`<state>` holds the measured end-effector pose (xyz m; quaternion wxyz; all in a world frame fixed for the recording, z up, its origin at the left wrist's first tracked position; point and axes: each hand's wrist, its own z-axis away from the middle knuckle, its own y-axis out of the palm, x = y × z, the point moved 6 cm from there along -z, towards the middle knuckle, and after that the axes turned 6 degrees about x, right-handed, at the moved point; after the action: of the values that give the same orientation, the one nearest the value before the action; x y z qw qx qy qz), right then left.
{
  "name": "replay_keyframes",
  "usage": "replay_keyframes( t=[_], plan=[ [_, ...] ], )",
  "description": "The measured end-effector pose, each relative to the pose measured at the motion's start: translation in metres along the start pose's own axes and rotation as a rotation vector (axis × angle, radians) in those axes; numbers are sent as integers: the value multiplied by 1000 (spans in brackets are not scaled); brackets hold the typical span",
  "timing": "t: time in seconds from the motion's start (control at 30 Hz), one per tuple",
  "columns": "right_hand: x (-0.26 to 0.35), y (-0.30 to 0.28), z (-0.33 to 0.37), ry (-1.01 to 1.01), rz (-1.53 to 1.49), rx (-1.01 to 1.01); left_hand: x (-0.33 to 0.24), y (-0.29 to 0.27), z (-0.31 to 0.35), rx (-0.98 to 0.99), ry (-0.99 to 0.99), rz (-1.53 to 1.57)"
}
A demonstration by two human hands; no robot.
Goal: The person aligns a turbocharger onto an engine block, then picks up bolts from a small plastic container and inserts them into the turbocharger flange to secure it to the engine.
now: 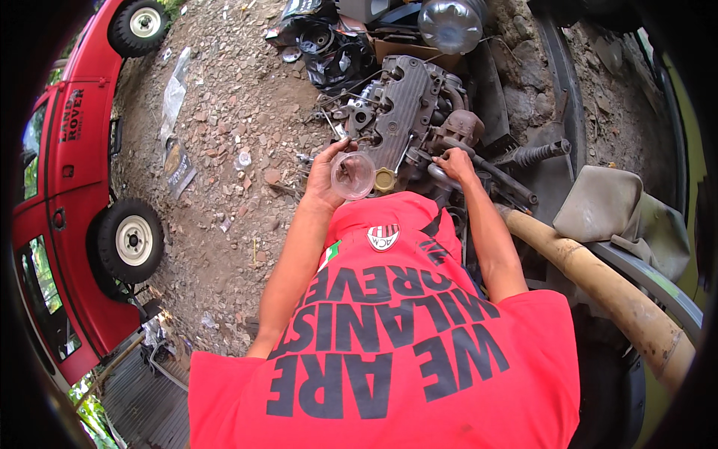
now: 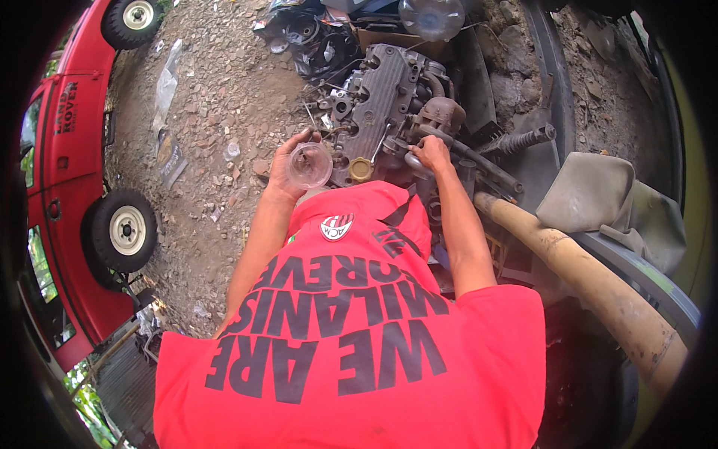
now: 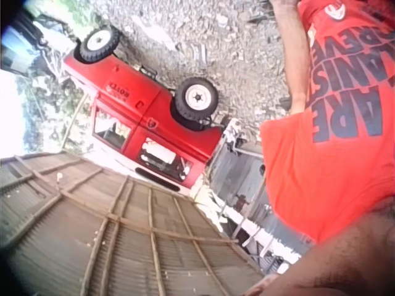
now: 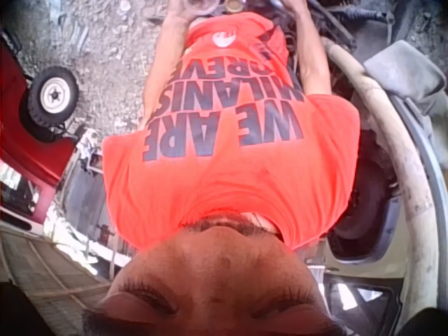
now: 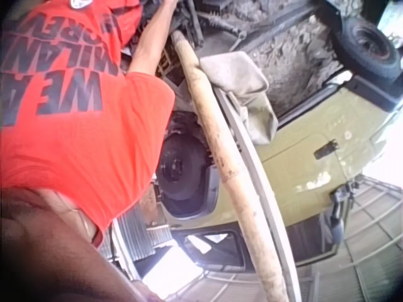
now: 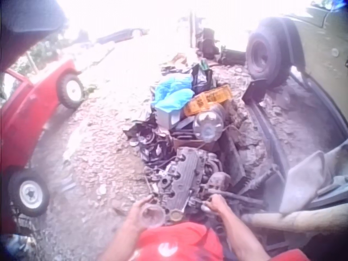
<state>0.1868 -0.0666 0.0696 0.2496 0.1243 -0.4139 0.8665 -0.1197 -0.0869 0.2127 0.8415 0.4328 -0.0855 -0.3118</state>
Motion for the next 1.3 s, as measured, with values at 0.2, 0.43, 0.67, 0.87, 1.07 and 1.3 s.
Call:
replay_keyframes(
  t=[0.2,0.43,0.67,0.87,1.07,1.3],
  plan=[
    [-12,4,-5,-43,-36,-27,2,3,-1,-14,11,-28],
    [-16,3,-3,-93,-134,-39,2,4,-2,-17,5,-62],
    [-4,0,1,69,13,-4,4,2,3,-37,-19,-43],
    [-20,5,-6,-94,-135,3,2,2,2,-53,17,-75],
    [-14,6,-2,-101,-157,10,4,-3,1,-19,0,-58],
    [-5,5,0,-63,-56,67,3,-4,4,-81,25,-60]
  ],
)
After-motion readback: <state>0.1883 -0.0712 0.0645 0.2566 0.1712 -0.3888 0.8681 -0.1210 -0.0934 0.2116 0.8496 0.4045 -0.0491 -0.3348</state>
